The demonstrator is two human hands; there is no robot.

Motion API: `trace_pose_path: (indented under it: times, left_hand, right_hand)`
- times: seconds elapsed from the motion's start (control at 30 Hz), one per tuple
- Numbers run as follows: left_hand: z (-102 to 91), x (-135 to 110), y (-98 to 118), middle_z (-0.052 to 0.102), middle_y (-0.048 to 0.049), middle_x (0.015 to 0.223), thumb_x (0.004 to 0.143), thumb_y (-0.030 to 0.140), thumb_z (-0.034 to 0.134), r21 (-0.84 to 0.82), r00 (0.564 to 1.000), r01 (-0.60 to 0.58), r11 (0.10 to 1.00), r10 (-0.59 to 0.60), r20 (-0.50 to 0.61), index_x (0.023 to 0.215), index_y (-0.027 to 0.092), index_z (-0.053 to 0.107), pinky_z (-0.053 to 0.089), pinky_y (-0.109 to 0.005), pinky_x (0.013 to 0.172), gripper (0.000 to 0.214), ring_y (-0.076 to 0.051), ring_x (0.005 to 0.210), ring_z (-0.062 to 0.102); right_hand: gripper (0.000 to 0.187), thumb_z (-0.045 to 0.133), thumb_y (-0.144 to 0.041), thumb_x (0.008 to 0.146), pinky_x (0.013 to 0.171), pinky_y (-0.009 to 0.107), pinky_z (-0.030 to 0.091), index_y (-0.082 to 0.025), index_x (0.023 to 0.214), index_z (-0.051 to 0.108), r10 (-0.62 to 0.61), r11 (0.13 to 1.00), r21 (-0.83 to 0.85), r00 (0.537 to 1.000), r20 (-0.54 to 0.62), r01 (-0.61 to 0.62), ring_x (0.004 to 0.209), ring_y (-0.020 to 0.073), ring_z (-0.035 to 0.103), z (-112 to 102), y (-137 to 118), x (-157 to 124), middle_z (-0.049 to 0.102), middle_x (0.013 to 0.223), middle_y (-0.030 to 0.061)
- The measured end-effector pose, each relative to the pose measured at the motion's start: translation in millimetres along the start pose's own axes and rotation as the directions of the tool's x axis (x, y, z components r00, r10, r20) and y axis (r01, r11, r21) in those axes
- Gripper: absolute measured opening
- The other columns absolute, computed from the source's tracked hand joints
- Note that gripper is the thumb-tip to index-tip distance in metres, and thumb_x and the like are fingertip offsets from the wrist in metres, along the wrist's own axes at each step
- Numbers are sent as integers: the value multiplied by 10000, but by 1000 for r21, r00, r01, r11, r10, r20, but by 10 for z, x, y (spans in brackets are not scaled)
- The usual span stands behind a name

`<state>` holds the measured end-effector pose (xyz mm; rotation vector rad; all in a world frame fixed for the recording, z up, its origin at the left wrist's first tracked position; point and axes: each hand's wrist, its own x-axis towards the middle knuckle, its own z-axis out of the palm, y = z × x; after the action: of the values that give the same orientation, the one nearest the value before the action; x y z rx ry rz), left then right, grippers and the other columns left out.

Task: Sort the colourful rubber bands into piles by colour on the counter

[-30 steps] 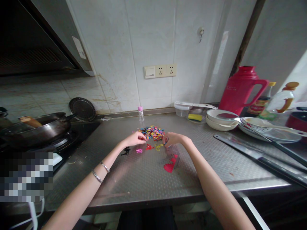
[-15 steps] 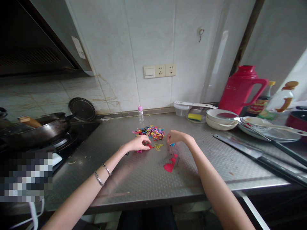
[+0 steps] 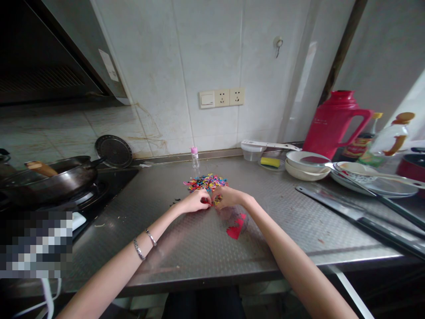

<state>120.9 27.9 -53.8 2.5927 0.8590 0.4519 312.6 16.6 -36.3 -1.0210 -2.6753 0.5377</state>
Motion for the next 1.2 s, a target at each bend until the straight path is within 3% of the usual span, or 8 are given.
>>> trace_pose_path:
  times: [0.2,0.43,0.53,0.63,0.73,0.9,1.03,1.2]
  left_hand:
    - [-13,0,5,628,-37,756,683,157,587,-61,1000,-30,998,30,6,749,134,662,394,-214,704,102,-129,739,546]
    - [-37,-2,-4,654,-46,781,736,181,529,-105,998,1,994,-7,-62,780,124,661,400,-215,694,151,-127,727,561]
    - [-52,1,-34,660,-54,790,748,204,511,-167,995,11,986,-27,-98,786,111,660,410,-220,683,180,-129,715,567]
    - [-106,10,-108,665,-58,787,747,230,518,-229,985,21,973,-59,-162,774,106,662,420,-226,678,192,-133,712,573]
    - [-220,7,-243,667,-62,769,747,254,519,-266,951,71,961,-146,-274,763,105,665,427,-232,663,209,-137,698,577]
    - [-428,-76,-540,667,-70,721,718,251,532,-325,850,192,926,-323,-415,729,96,668,428,-239,647,206,-139,663,577]
    - [-483,-180,-766,659,-65,678,693,208,533,-338,798,262,904,-400,-451,683,96,662,418,-232,621,171,-133,636,572]
    - [-473,-242,-931,623,-33,578,689,162,508,-411,777,300,861,-471,-418,699,107,649,406,-211,544,152,-115,558,555]
  right_hand:
    - [275,523,-103,584,614,201,435,-146,807,677,66,998,19,997,41,-67,685,129,573,-35,0,-25,666,811,35]
    - [280,528,-132,615,612,194,439,-175,841,688,34,994,106,999,35,-38,680,122,584,-72,10,-53,678,798,10]
    - [259,539,-167,641,642,193,439,-188,849,690,40,992,125,997,-69,-32,700,119,588,-136,51,-84,679,819,4]
    - [232,527,-187,666,643,193,433,-173,830,691,126,989,110,951,-282,-98,707,123,585,-182,143,-105,678,791,12]
    - [219,514,-174,665,619,193,425,-155,795,689,210,978,67,892,-400,-200,688,131,582,-171,265,-116,673,741,27]
    - [237,514,-134,631,612,191,404,-182,791,681,219,965,-69,923,-317,-253,669,133,567,-74,404,-117,664,734,26]
    - [253,531,-160,629,633,187,398,-202,840,665,215,960,-104,923,-318,-260,688,129,555,-26,439,-107,652,781,19]
    - [198,536,-191,639,611,184,391,-171,818,617,234,952,-90,883,-408,-293,675,124,538,-21,494,-111,627,776,33]
